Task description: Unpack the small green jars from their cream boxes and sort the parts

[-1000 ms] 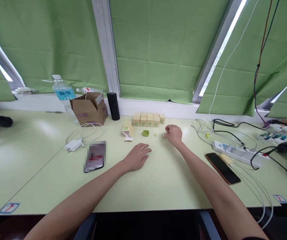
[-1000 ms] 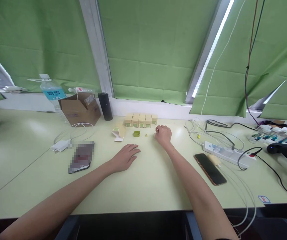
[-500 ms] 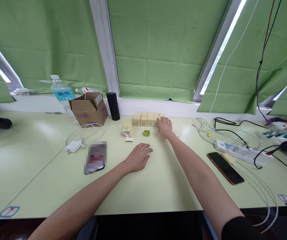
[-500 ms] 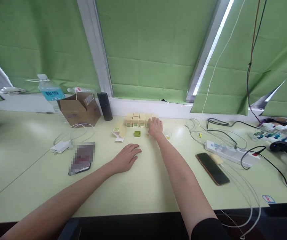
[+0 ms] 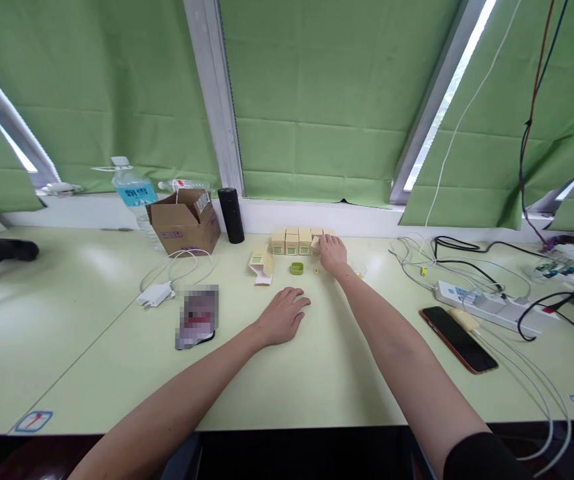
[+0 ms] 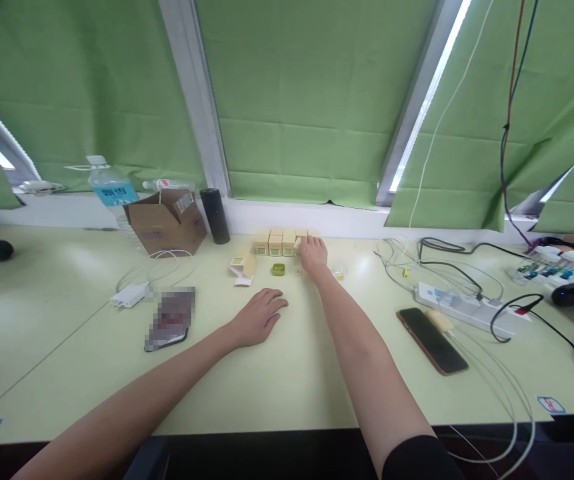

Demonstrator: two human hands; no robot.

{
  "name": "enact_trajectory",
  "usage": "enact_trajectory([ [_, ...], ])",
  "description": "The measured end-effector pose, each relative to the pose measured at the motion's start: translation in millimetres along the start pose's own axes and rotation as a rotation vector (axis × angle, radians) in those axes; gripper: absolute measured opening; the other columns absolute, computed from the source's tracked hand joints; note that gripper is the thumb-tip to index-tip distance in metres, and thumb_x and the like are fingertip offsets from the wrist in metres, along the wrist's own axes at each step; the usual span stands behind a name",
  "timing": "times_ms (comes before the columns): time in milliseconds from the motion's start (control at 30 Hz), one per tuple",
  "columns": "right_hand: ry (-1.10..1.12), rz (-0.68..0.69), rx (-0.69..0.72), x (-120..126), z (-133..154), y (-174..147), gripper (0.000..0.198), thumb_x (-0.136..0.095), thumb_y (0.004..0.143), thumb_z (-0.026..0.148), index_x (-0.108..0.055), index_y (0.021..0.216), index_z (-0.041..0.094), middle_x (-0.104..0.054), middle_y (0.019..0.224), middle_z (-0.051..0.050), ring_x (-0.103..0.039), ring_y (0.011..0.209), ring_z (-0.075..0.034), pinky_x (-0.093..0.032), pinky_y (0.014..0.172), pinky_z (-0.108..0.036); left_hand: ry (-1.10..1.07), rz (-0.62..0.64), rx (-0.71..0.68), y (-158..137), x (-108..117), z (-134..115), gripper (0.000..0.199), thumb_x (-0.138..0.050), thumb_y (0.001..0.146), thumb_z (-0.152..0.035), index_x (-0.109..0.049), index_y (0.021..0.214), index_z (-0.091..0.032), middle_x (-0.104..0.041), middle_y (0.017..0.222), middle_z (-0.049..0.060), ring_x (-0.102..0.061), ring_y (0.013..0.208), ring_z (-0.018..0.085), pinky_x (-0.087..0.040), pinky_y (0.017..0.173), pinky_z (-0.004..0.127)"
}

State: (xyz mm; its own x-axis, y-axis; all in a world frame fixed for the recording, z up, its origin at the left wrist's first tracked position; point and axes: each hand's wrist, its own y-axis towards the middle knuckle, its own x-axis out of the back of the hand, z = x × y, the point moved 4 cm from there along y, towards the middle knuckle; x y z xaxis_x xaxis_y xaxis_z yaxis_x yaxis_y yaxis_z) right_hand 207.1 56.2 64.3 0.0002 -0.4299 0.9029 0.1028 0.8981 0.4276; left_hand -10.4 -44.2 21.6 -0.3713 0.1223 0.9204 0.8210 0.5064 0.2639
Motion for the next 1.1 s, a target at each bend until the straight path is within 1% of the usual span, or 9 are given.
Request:
enact_trajectory([
  [233,0.144,-0.113,-0.073,31,-6,-17,0.037,-0.051,0.088,0.008,-0.045,0.124,0.016,-0.057,0.128,-0.017,-0.056,0.112,-0.028,-0.042,0.092,-0.038,-0.011,-0.006,-0.006,-1,1,-1,0.033,-0.046,0.097,-0.019,-0.061,0.126,-0.021,-0.055,0.138,0.013,-0.046,0.132,0.031,-0.042,0.113,0.051],
  [300,0.242,-0.13,-0.069,41,-6,-36,0.04,-0.053,0.089,0.014,-0.039,0.127,0.019,-0.055,0.13,-0.015,-0.059,0.104,-0.024,-0.046,0.085,-0.035,-0.039,-0.029,-0.014,-1,0,1,0.032,-0.047,0.096,-0.018,-0.062,0.125,-0.022,-0.056,0.138,0.012,-0.047,0.131,0.031,-0.043,0.112,0.052],
  [333,0.398,-0.138,-0.063,46,-6,-49,0.042,-0.055,0.089,0.017,-0.038,0.127,0.02,-0.054,0.129,-0.013,-0.06,0.097,-0.022,-0.047,0.08,-0.034,-0.067,-0.048,-0.016,-1,-1,3,0.031,-0.048,0.095,-0.018,-0.061,0.123,-0.022,-0.057,0.136,0.012,-0.048,0.13,0.03,-0.044,0.112,0.051],
  [400,0.652,-0.083,-0.044,51,-2,-77,0.041,-0.059,0.086,0.024,-0.038,0.122,0.024,-0.056,0.121,-0.008,-0.06,0.087,-0.02,-0.048,0.073,-0.033,-0.148,-0.108,0.006,1,-2,8,0.03,-0.05,0.092,-0.016,-0.061,0.12,-0.021,-0.061,0.128,0.012,-0.051,0.127,0.029,-0.046,0.11,0.05],
  [533,0.883,0.164,-0.03,45,10,-133,0.04,-0.064,0.081,0.026,-0.042,0.115,0.026,-0.059,0.099,-0.001,-0.058,0.077,-0.018,-0.048,0.071,-0.032,-0.297,-0.252,0.173,1,-1,24,0.026,-0.051,0.089,-0.015,-0.06,0.113,-0.02,-0.064,0.114,0.01,-0.058,0.118,0.028,-0.05,0.106,0.049],
  [633,0.917,0.246,0.013,36,15,-157,0.058,-0.068,0.077,0.023,-0.04,0.127,0.026,-0.058,0.118,-0.006,-0.061,0.089,-0.019,-0.051,0.08,-0.036,-0.357,-0.254,0.23,-1,0,28,0.037,-0.053,0.086,-0.013,-0.057,0.122,-0.021,-0.063,0.12,0.01,-0.059,0.121,0.027,-0.049,0.108,0.049],
  [767,0.79,0.273,-0.004,25,10,-163,0.082,-0.077,0.072,0.027,-0.036,0.143,0.024,-0.053,0.131,-0.011,-0.058,0.101,-0.024,-0.049,0.091,-0.043,-0.395,-0.193,0.163,-3,2,24,0.061,-0.054,0.082,-0.008,-0.048,0.141,-0.022,-0.06,0.133,0.011,-0.053,0.132,0.027,-0.042,0.116,0.05],
  [967,0.794,0.236,-0.022,20,11,-157,0.059,-0.076,0.076,0.031,-0.05,0.128,0.022,-0.064,0.115,-0.008,-0.057,0.101,-0.026,-0.046,0.09,-0.044,-0.58,-0.126,0.198,3,-4,25,0.069,-0.063,0.084,-0.017,-0.044,0.15,-0.024,-0.054,0.144,0.013,-0.051,0.137,0.029,-0.04,0.118,0.05],
  [1100,1.059,0.243,-0.069,16,12,-158,0.054,-0.075,0.079,0.038,-0.047,0.123,0.024,-0.067,0.102,-0.004,-0.059,0.092,-0.022,-0.047,0.082,-0.04,-0.868,-0.087,0.182,12,0,23,0.065,-0.074,0.084,-0.032,-0.052,0.144,-0.02,-0.063,0.132,0.015,-0.059,0.127,0.031,-0.046,0.109,0.049],
])
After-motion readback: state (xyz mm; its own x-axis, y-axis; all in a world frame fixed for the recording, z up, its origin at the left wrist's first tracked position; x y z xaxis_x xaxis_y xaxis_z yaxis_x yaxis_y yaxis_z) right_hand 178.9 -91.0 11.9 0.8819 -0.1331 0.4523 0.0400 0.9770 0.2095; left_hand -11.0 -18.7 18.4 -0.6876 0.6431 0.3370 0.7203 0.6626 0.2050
